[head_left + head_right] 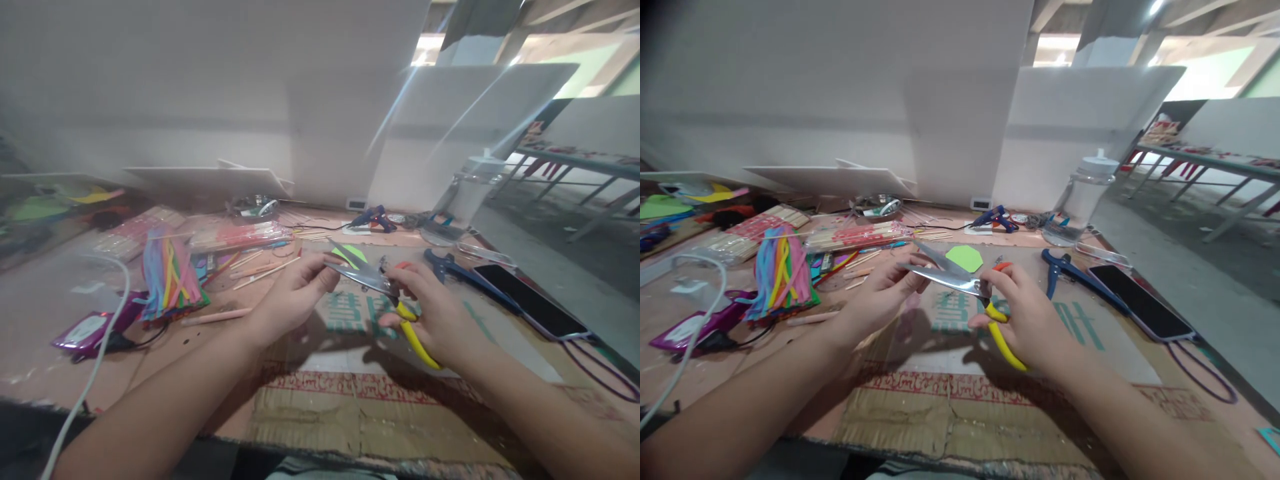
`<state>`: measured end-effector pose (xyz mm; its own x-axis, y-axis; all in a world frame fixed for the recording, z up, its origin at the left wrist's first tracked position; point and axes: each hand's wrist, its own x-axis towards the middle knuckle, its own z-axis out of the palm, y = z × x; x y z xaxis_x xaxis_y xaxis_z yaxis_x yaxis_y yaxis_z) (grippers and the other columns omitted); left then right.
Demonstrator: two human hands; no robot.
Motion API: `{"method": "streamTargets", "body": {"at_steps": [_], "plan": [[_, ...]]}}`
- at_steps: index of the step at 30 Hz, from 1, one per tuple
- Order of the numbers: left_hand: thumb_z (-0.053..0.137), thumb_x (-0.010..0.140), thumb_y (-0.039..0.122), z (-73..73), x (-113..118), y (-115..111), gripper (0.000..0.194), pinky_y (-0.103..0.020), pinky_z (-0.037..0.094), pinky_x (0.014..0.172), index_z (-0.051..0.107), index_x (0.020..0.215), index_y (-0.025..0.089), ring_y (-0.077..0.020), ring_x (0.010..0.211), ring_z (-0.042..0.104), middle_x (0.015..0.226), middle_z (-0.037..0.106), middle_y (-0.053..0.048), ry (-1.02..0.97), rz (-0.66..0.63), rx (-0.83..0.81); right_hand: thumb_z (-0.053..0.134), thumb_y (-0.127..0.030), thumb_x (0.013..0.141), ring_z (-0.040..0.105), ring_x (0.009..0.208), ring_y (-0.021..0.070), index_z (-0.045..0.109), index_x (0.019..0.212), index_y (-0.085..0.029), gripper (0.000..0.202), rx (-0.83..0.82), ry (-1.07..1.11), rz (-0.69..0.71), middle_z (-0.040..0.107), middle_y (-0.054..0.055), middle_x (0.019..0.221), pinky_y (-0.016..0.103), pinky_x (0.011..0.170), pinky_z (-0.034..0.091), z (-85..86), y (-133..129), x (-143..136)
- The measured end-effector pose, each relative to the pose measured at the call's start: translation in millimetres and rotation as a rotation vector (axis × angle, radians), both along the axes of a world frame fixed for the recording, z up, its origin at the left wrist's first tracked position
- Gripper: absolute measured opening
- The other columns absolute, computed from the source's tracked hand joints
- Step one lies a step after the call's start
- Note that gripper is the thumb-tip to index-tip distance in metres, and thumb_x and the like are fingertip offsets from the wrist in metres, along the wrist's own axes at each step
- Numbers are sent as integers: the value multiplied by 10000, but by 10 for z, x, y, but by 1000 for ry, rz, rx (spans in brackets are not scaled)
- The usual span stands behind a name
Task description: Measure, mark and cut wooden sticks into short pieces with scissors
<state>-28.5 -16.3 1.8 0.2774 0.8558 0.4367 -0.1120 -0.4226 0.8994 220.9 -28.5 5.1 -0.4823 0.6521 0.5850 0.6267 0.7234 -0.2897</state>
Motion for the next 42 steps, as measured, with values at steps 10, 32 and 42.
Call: {"method": "streamTargets", "body": {"at_steps": [10, 32, 42], "plan": [[645, 897, 386, 85, 32, -131, 187, -229, 351, 461, 711, 911, 212, -86, 504, 443, 729, 595, 9, 147, 79, -169, 566, -653, 904, 556, 859, 246, 542, 1210, -192, 553, 87, -46, 17, 556, 95, 989, 393, 772, 496, 12, -25, -27], [560, 962, 380, 71, -13, -39, 250, -289, 404, 652, 625, 813, 190, -125, 633, 459, 677, 517, 18, 144, 82, 7, 592, -570, 930, 585, 627, 216, 615, 1198, -205, 454, -44, -178, -149, 645, 50, 795, 315, 563, 414, -26, -85, 45], [617, 919, 321, 77, -8, -2, 148, -286, 448, 725, 699, 912, 198, -143, 752, 551, 814, 651, -14, 128, 82, 22, 612, -585, 891, 624, 794, 249, 577, 1155, -205, 464, -44, -111, -138, 640, 89, 982, 334, 662, 467, 59, -75, -39]]}}
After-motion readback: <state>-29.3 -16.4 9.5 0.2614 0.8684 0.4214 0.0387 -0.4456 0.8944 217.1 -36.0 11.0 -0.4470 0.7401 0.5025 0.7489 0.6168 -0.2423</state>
